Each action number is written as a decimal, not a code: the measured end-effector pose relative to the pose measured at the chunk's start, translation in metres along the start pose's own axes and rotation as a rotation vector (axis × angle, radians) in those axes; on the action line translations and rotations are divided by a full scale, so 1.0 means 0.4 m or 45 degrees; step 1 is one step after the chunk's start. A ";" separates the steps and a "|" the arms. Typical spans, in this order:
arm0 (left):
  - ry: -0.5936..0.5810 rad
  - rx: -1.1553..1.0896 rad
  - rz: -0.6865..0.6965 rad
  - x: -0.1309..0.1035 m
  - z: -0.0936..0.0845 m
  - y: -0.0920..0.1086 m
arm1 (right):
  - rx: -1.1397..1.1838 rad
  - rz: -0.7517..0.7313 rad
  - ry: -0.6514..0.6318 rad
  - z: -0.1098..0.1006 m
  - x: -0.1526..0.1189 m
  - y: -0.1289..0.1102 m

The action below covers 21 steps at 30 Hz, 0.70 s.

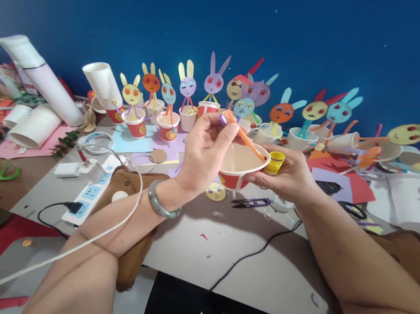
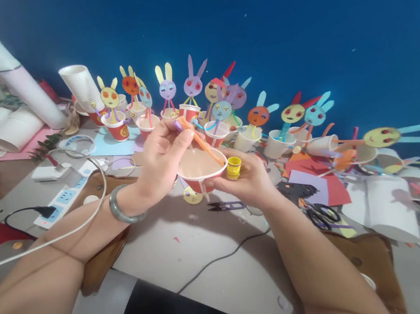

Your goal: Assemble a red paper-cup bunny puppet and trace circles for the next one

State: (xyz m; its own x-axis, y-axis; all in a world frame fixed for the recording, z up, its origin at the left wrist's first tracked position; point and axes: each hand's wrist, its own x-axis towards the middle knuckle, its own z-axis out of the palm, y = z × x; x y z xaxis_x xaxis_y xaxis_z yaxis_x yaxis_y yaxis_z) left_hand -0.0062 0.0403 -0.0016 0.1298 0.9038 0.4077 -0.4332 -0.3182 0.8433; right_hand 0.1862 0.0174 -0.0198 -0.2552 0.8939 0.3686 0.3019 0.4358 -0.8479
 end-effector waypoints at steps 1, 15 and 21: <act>-0.023 -0.001 0.026 0.001 -0.004 -0.006 | 0.000 -0.015 0.008 0.000 0.000 0.001; -0.079 -0.062 -0.019 0.008 -0.018 -0.001 | -0.049 -0.211 0.119 -0.007 0.004 0.007; -0.110 -0.099 0.013 0.007 -0.012 0.000 | -0.038 -0.212 0.122 -0.009 -0.002 0.021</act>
State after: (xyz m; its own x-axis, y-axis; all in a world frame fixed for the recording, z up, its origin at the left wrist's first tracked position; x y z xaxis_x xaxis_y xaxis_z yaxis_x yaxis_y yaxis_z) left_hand -0.0102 0.0442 -0.0022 0.2001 0.8713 0.4480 -0.5026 -0.3013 0.8103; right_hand 0.1922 0.0209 -0.0258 -0.2153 0.8146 0.5386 0.2904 0.5800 -0.7611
